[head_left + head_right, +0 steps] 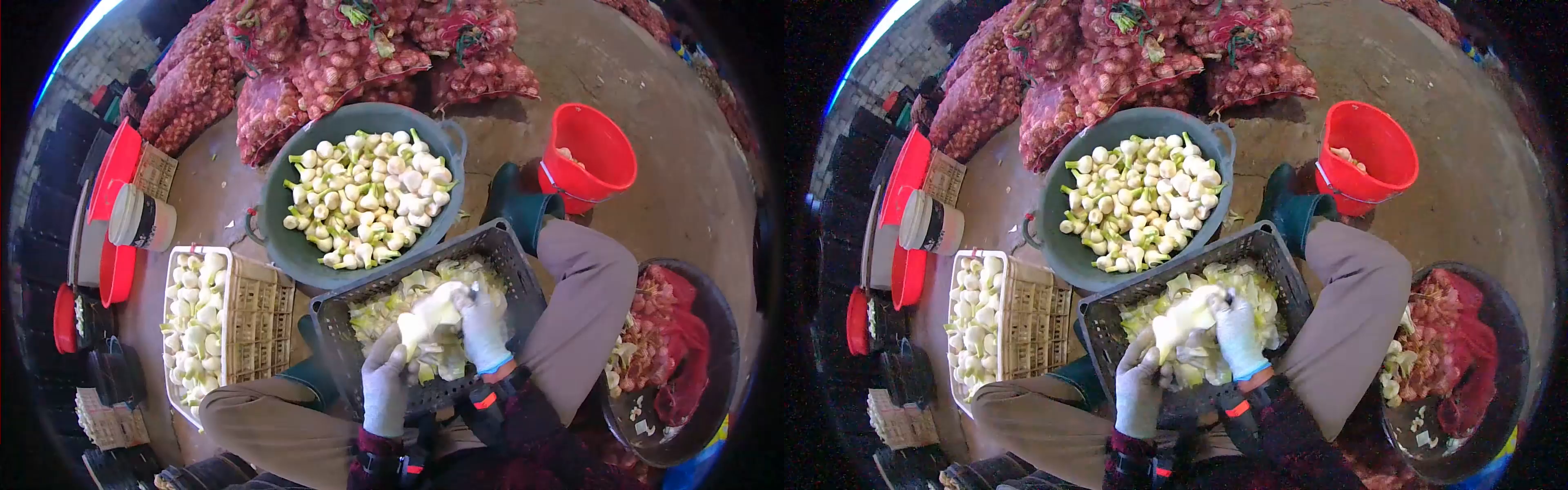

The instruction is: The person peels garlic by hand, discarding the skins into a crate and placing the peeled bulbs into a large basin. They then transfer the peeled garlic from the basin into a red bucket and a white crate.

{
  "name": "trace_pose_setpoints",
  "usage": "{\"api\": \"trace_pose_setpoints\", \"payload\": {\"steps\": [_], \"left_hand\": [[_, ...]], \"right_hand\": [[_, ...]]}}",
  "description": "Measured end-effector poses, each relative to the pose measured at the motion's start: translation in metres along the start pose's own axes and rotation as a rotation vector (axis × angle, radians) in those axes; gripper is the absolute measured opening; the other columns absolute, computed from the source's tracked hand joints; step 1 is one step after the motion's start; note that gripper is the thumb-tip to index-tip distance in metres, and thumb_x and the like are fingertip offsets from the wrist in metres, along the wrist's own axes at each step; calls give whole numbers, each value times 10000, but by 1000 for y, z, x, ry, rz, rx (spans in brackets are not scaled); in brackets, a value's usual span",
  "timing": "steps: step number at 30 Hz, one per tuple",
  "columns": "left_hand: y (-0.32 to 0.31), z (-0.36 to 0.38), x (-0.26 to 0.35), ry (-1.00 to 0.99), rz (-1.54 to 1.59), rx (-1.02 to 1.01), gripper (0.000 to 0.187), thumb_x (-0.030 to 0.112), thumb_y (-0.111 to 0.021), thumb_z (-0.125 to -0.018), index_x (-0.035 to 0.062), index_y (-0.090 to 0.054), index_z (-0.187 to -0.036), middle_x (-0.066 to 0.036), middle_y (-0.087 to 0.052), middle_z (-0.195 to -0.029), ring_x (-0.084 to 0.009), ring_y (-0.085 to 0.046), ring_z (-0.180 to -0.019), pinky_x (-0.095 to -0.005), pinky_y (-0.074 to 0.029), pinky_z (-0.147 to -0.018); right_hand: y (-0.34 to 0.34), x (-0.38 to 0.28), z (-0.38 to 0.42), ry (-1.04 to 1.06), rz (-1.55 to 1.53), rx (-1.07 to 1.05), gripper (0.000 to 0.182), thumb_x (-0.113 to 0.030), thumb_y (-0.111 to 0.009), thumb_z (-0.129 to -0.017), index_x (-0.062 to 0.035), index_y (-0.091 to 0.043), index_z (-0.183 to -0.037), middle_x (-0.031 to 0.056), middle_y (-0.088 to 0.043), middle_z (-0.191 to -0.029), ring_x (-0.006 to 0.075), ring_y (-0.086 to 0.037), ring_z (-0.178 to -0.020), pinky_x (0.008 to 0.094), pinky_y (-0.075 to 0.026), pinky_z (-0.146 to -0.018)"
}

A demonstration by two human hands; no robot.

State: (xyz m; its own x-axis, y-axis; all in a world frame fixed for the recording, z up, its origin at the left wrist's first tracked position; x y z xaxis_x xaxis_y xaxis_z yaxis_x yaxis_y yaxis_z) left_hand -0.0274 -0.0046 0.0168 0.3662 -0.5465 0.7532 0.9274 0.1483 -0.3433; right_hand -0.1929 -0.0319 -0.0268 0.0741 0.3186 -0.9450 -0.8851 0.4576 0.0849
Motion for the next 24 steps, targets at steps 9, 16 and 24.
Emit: {"api": "trace_pose_setpoints", "payload": {"steps": [9, 16, 24], "left_hand": [[25, -11, 5, -30, 379, -93, 511, 143, -503, -970, 32, -337, -1440, -107, -555, -1127, -104, -492, -753, -182, -414, -609], [1, -26, -9, -178, -214, 125, 394, 177, -458, -1013, -6, -456, -1361, -66, -592, -1129, -109, -554, -900, -221, -461, -729], [4, -19, -5, -180, -151, 166, 326, 219, -550, -978, -5, -553, -1216, -46, -587, -909, -86, -514, -681, -230, -422, -528]], "right_hand": [[-9, -20, 9, 268, 380, -416, 339, -327, -695, -813, -49, -637, -1000, 172, -647, -882, 356, -637, -814, 435, -501, -697], [-45, -7, 22, 553, 503, -238, 190, -223, -714, -776, -64, -615, -803, 123, -603, -694, 327, -605, -603, 435, -474, -541], [-47, 6, 2, 487, 410, -79, 90, -116, -651, -766, -36, -610, -766, 148, -600, -657, 321, -602, -596, 414, -461, -544]]}}
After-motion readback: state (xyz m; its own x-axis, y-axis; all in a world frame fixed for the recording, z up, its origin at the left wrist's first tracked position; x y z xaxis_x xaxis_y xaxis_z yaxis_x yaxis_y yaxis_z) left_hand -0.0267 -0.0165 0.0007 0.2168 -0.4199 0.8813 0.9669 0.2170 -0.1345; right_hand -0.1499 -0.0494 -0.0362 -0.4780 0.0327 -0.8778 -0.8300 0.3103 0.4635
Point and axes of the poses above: each hand's wrist, its own z-axis away from the middle knuckle, its own y-axis out of the back of the hand, x = y × z, the point moved 1 cm from there along -z, towards the middle knuckle
